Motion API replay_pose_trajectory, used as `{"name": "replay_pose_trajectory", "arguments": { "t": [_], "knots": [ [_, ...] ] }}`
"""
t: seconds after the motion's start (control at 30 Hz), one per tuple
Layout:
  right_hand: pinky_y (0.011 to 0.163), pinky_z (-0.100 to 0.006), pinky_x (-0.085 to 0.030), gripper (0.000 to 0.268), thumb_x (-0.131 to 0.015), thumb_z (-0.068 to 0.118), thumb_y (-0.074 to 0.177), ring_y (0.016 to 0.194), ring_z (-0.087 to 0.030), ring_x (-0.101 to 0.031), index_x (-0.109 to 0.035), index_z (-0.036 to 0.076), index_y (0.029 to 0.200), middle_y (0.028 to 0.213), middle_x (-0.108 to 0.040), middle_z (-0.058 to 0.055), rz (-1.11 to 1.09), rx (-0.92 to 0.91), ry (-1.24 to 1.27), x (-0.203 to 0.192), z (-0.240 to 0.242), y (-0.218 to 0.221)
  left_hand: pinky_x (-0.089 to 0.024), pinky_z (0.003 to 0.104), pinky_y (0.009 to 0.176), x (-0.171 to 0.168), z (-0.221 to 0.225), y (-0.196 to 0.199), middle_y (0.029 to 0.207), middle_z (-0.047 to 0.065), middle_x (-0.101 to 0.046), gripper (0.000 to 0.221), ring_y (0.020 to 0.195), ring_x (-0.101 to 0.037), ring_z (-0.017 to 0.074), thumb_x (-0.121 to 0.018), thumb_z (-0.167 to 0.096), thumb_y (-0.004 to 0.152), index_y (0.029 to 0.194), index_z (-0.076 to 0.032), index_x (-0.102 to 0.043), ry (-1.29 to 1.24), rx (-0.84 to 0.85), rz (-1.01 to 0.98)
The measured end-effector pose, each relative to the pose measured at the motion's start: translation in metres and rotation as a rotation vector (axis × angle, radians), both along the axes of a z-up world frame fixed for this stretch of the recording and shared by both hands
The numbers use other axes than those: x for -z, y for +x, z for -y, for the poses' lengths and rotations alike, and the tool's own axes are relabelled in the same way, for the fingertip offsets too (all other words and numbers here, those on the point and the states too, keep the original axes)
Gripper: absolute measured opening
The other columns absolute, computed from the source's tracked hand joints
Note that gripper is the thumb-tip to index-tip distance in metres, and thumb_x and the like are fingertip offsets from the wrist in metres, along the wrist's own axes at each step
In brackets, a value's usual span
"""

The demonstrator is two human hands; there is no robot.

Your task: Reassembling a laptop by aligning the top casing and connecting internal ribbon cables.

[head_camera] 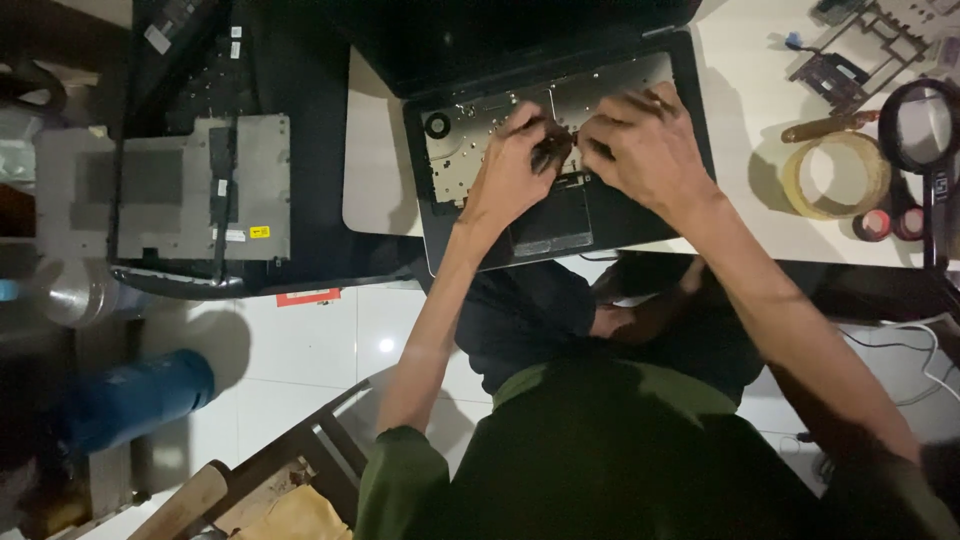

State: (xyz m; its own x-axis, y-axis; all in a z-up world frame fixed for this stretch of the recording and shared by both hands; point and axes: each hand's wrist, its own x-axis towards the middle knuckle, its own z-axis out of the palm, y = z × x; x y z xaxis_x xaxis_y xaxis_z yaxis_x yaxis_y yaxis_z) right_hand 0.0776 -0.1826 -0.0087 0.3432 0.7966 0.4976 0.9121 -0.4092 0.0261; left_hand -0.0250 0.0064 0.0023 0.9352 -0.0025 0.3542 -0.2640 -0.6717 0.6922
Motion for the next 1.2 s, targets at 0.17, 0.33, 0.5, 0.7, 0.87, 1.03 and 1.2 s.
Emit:
{"name": "replay_pose_trajectory", "arguments": {
  "t": [0.17,0.33,0.5,0.7,0.87,1.03,1.2],
  "knots": [
    [0.092,-0.033,-0.041,0.014,-0.067,0.032,0.102,0.099,-0.015,-0.068,-0.074,0.024,0.093,0.101,-0.068,0.006,0.091,-0.010,-0.130,-0.003,-0.001,0.007,-0.057,0.033,0.069,0.000,0.006,0.002,0.097,0.009,-0.054,0.007,0.078,-0.067,0.0224,-0.074,0.000,0.089,0.091,0.003,-0.068,-0.058,-0.055,-0.012],
    [0.089,-0.033,-0.039,0.008,-0.069,0.029,0.098,0.096,-0.014,-0.069,-0.072,0.023,0.093,0.100,-0.067,0.007,0.097,-0.036,-0.142,-0.004,0.000,0.007,-0.054,0.034,0.068,0.008,0.007,0.005,0.095,0.009,-0.054,0.006,0.075,-0.064,0.0209,-0.073,0.001,0.088,0.087,0.002,-0.068,-0.068,-0.094,-0.022],
    [0.091,-0.040,-0.050,0.012,-0.072,0.026,0.104,0.096,-0.023,-0.071,-0.080,0.016,0.104,0.107,-0.072,0.001,-0.161,-0.050,-0.076,-0.015,0.008,0.003,-0.056,0.030,0.069,0.008,0.006,0.006,0.098,0.009,-0.056,0.007,0.081,-0.065,0.0200,-0.073,-0.002,0.090,0.095,0.000,-0.071,-0.032,-0.064,-0.004],
    [0.085,-0.037,-0.054,0.007,-0.081,0.005,0.106,0.094,-0.023,-0.069,-0.081,0.002,0.112,0.101,-0.078,-0.013,-0.375,0.041,0.228,0.004,0.045,0.007,-0.057,0.030,0.072,0.010,0.005,0.008,0.099,0.006,-0.059,0.010,0.079,-0.066,0.0177,-0.077,-0.010,0.090,0.092,-0.003,-0.072,-0.022,-0.117,-0.031],
    [0.088,-0.043,-0.050,0.017,-0.076,0.001,0.108,0.107,-0.031,-0.059,-0.074,-0.005,0.124,0.114,-0.070,-0.018,-0.546,0.105,0.427,0.004,0.063,0.014,-0.055,0.029,0.074,0.012,0.008,0.006,0.099,0.004,-0.056,0.006,0.081,-0.063,0.0156,-0.075,-0.009,0.091,0.095,-0.005,-0.072,-0.014,-0.125,-0.039],
    [0.076,-0.046,-0.049,0.036,-0.058,0.031,0.118,0.096,-0.034,-0.059,-0.055,0.001,0.138,0.122,-0.051,-0.019,-0.562,0.104,0.588,0.003,0.052,0.040,-0.066,0.028,0.074,-0.024,0.027,-0.032,0.112,0.008,-0.052,0.013,0.085,-0.072,0.0184,-0.072,-0.008,0.096,0.103,-0.003,-0.062,0.002,-0.103,-0.079],
    [0.109,-0.045,-0.049,0.037,-0.042,0.029,0.127,0.138,-0.037,-0.049,-0.031,0.026,0.163,0.164,-0.035,-0.007,-0.705,-0.268,0.633,0.005,0.041,0.084,-0.047,0.050,0.117,-0.027,0.059,-0.106,0.132,0.015,-0.060,0.029,0.127,-0.059,0.0322,-0.081,-0.017,0.093,0.115,-0.003,-0.069,0.065,-0.130,0.073]
  ]
}}
